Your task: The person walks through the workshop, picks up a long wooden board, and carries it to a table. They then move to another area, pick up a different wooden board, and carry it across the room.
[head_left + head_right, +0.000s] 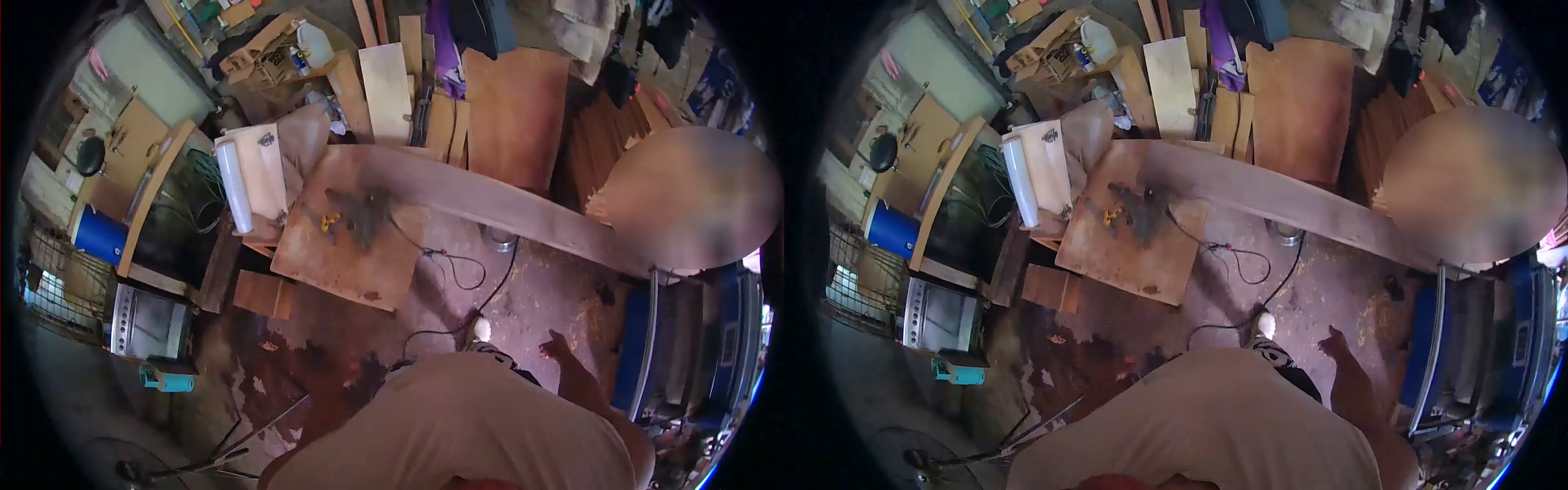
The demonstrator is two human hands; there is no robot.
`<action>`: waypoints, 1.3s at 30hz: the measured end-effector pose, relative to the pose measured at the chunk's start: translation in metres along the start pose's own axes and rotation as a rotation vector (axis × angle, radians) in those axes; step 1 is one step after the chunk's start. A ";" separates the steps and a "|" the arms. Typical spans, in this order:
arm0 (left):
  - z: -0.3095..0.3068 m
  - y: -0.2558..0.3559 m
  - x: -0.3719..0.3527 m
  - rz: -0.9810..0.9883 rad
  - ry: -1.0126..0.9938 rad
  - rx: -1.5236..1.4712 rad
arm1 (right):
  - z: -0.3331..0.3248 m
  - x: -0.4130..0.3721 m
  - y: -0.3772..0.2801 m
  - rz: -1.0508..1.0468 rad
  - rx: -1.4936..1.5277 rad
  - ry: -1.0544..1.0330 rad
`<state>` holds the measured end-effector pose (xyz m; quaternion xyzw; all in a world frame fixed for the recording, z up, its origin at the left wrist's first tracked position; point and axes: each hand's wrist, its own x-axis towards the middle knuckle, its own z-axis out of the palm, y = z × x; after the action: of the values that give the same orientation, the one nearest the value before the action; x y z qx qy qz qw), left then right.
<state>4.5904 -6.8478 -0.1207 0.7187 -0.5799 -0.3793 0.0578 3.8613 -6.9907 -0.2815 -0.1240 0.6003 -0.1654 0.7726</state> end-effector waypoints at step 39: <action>-0.207 0.212 0.529 0.525 0.246 0.428 | 0.222 -0.036 -0.320 -0.404 -0.606 0.285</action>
<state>4.5704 -7.4540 -0.1166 0.5814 -0.7996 -0.1323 0.0708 4.0336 -7.2706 -0.0696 -0.4382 0.6867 -0.1450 0.5616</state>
